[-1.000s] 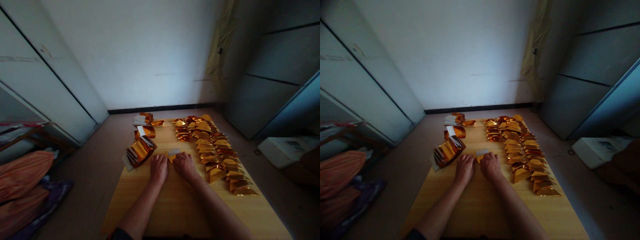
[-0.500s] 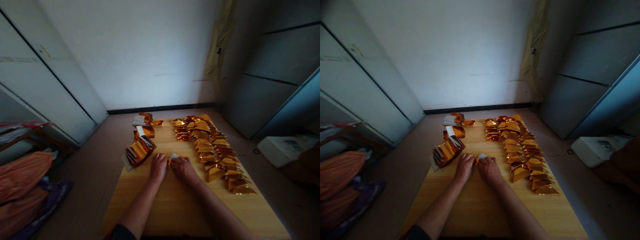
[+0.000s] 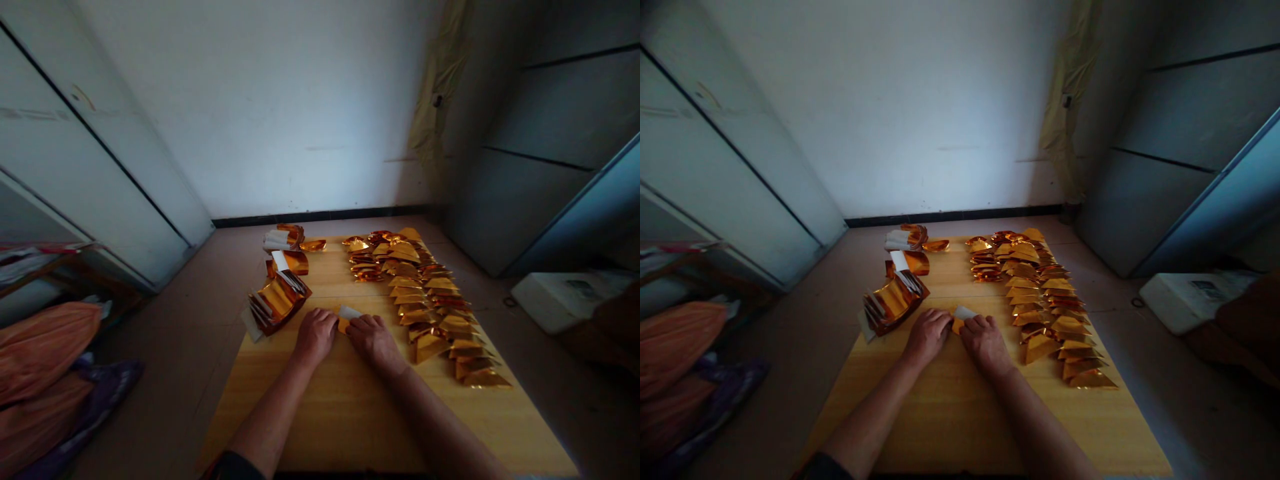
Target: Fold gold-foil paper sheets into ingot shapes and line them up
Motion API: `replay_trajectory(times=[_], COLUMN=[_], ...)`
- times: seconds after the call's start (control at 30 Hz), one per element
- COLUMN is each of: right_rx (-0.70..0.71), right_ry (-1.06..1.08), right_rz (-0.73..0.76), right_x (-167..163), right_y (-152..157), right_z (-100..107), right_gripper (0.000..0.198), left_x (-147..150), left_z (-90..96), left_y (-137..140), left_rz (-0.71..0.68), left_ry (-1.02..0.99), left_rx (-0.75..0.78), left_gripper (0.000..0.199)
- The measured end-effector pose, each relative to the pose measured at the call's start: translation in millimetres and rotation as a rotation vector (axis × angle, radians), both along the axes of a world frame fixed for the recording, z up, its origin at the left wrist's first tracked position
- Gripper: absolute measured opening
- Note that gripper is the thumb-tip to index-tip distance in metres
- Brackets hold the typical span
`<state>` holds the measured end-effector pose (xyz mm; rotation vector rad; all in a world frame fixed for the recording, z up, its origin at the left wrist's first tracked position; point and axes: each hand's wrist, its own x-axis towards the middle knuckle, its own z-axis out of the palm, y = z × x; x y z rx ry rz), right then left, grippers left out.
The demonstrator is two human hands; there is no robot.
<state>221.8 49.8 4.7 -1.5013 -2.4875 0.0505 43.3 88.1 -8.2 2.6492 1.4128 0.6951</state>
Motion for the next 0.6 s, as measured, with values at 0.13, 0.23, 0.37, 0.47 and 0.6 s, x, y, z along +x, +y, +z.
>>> replay_trajectory(times=[0.13,0.23,0.37,0.47,0.6], right_rx=[-0.023,-0.018,-0.012,-0.013,0.007], right_ry=[-0.038,-0.05,-0.048,-0.009,0.016], right_rz=[0.016,0.013,-0.004,-0.02,-0.07], right_x=[0.5,0.7,1.1,1.7,2.8], right_y=[0.1,1.2,1.6,1.2,0.4], right_z=[3.5,3.6,3.1,1.8,-1.7], right_gripper=[0.018,0.018,0.019,0.02,0.019], left_x=[-2.1,-1.8,0.5,1.4,0.8], left_z=[2.2,3.7,4.1,3.3,2.2], left_y=[-4.0,-5.5,-7.0,-8.1,-8.8], left_rz=[-0.028,-0.03,-0.013,0.002,0.008], left_ry=[0.024,0.039,0.075,0.101,0.105], left_rx=[-0.015,-0.002,0.041,0.067,0.083], left_gripper=[0.019,0.019,0.011,0.014,0.017])
